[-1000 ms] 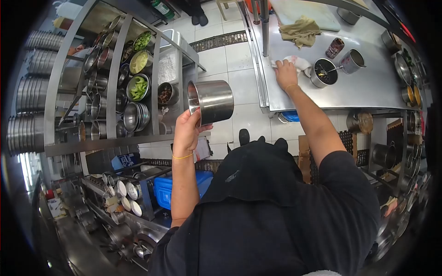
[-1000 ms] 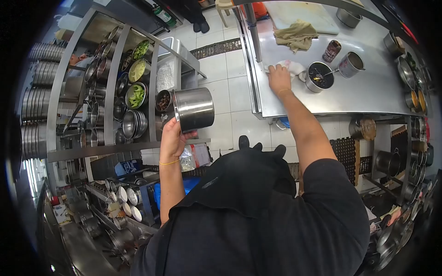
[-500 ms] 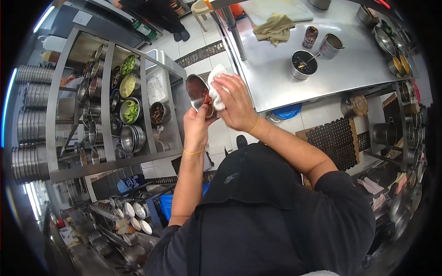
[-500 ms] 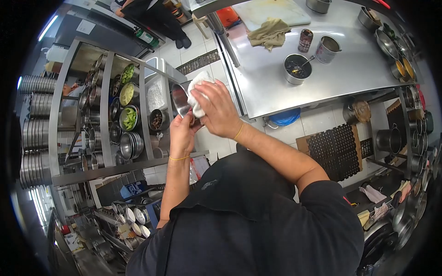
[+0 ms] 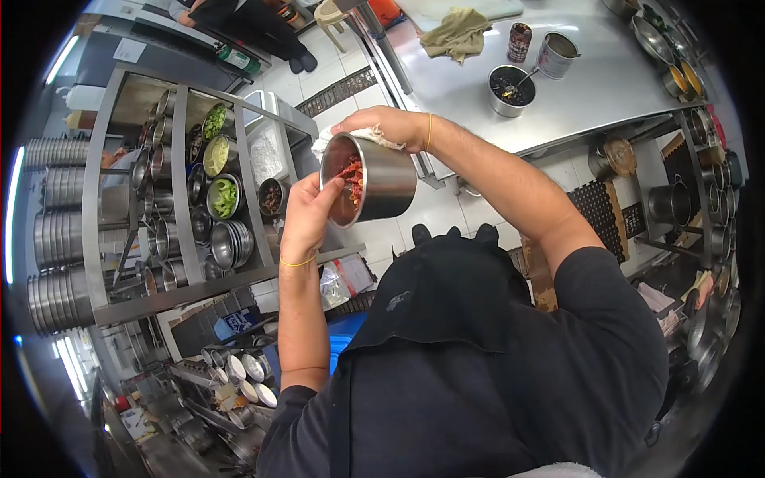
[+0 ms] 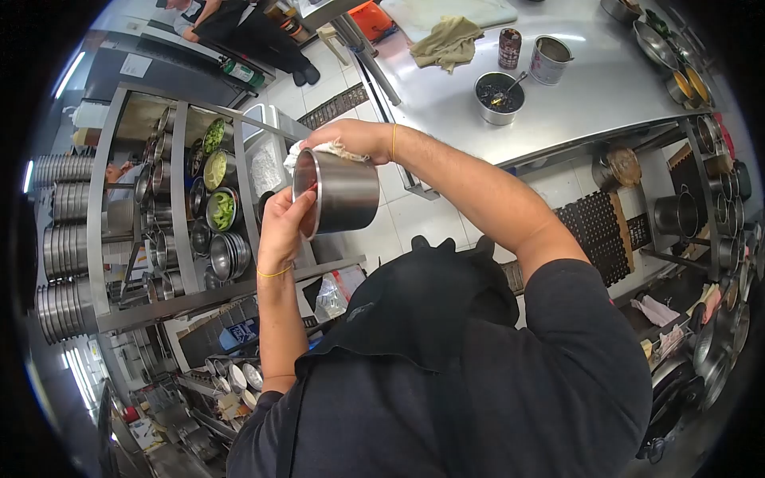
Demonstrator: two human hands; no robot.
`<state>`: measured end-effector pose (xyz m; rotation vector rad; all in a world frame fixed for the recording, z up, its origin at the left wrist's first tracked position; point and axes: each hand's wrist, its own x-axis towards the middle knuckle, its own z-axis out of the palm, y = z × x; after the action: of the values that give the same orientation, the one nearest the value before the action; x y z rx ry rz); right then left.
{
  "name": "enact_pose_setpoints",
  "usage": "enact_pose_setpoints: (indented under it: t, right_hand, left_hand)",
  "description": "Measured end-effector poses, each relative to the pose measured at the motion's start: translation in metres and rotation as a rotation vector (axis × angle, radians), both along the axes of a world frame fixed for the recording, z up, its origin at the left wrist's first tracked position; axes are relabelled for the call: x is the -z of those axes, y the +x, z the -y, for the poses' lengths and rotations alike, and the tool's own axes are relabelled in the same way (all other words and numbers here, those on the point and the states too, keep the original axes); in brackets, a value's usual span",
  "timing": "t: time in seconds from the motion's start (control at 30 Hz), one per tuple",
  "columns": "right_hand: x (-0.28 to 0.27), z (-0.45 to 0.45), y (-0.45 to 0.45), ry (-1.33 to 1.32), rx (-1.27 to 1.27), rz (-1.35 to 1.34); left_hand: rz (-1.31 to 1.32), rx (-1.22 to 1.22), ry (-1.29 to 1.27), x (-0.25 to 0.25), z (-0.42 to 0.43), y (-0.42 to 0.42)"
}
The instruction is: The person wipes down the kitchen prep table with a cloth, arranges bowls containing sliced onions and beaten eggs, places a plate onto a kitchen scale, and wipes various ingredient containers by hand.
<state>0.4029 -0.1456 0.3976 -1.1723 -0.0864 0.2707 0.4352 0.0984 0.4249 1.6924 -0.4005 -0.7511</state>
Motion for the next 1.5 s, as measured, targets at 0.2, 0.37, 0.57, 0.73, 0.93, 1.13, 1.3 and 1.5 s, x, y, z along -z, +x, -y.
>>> enact_pose_setpoints:
  t: [0.2,0.37,0.57,0.73,0.93,1.13,1.3,1.5]
  right_hand:
    - [0.010,0.001,-0.014,-0.073,0.200,0.196]
    - [0.011,-0.029,-0.044,-0.701,0.785,0.493]
    - [0.032,-0.069,-0.053,-0.813,1.148,0.455]
    - [0.059,-0.025,-0.039,-0.443,1.129,0.372]
    - [0.032,0.020,-0.043,-0.201,0.501,0.088]
    - [0.008,0.049,-0.016,-0.218,0.377,-0.010]
    - [0.010,0.034,-0.002,-0.341,0.875,0.259]
    - [0.039,-0.044,-0.032,-0.887,1.245,0.727]
  left_hand:
    - [-0.035,-0.115,-0.074,0.024,0.010,-0.001]
    - [0.041,-0.320,-0.089,0.037,0.029,0.007]
    - [0.148,-0.458,-0.203,0.073,0.057,0.004]
    - [0.073,-0.289,0.007,0.038,0.068,-0.019]
    - [0.454,0.060,0.062,0.017,0.069,0.050]
    - [-0.042,0.150,-0.103,-0.001,0.096,0.075]
    - [-0.219,-0.212,-0.287,0.026,0.104,0.086]
    - [-0.365,-0.587,-0.328,0.058,0.124,0.082]
